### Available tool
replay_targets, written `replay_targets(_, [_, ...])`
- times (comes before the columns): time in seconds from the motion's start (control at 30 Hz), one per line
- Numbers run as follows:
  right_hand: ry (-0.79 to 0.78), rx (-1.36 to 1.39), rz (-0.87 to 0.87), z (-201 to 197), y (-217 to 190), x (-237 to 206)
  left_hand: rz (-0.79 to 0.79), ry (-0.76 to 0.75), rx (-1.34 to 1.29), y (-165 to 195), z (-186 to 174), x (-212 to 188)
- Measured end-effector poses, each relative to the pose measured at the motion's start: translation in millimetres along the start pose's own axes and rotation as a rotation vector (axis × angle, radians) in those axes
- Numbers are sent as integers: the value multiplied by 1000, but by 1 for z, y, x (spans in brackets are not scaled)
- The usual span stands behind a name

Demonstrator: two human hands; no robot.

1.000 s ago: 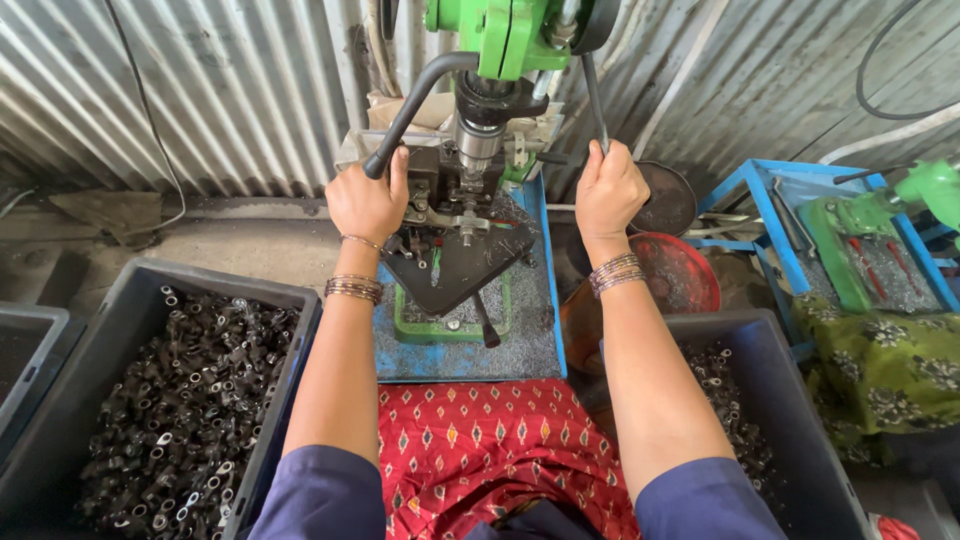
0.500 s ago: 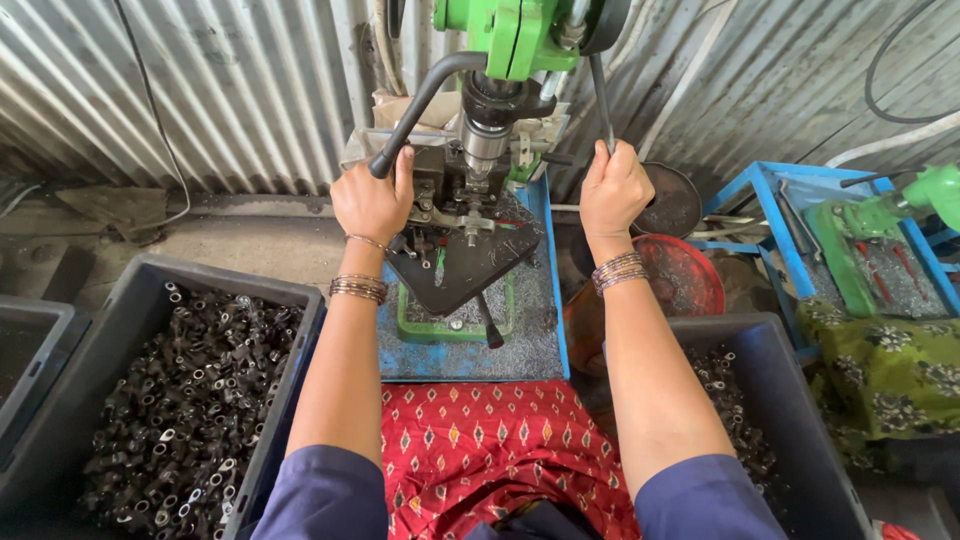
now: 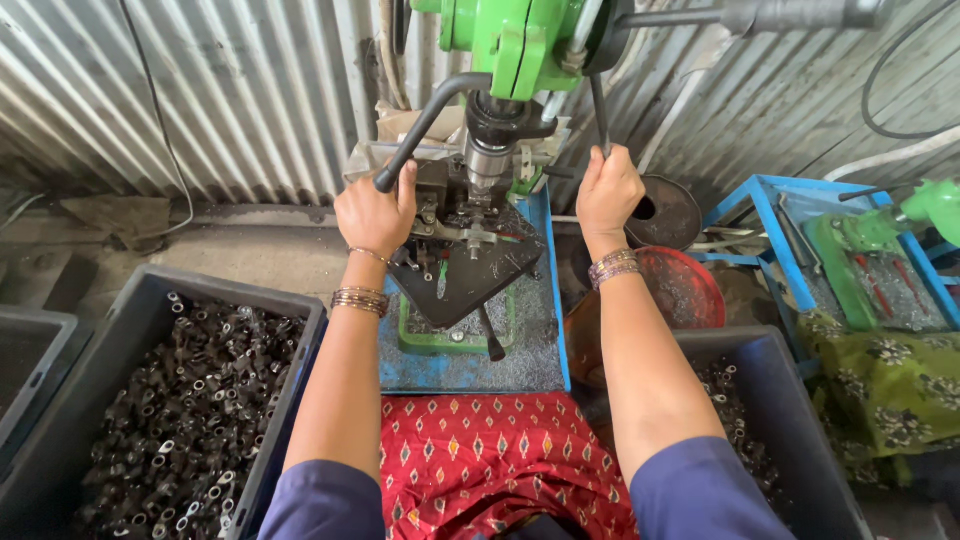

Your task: The person repeatedly places small metal parts under a drill press, lowers the drill to bore a hole, then removes the part and sets it aside. The cycle continues with multiple parts taken from a nearby bin and processed one at a time.

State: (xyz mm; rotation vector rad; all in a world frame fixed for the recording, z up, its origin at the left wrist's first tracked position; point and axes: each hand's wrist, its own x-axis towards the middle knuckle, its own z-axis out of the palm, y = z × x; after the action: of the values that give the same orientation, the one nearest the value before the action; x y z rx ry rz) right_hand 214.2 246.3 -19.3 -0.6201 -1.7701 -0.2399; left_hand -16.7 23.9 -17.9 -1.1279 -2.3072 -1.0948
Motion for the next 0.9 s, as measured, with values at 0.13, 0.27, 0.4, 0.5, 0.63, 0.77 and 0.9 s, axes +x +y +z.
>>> replay_targets(0.13, [-5,27,4,4,1,4,-21,-87,3,2,-5,0])
replay_targets(0.27, [-1,32,52,-8,-11,-2,-52,-52,-139,4,-8,0])
replay_targets(0.4, [-40,15,125,-50,-37,3,-93,-79,-121,0,-18,-11])
replay_targets(0.5, [-101,-7,156,-94,-64,18,-173,-154,-108,1,-27,-31])
replay_targets(0.63, [-263,-94,214,-147,-86,51,-64,141,-353,22,-32,-75])
replay_targets(0.77, [-300,-83,181,-165,-99,70,-53,324,-269,57,-24,-130])
replay_targets(0.9, [-306,-60,189,-163,-101,75,-483,-12,-1347,88,16,-128])
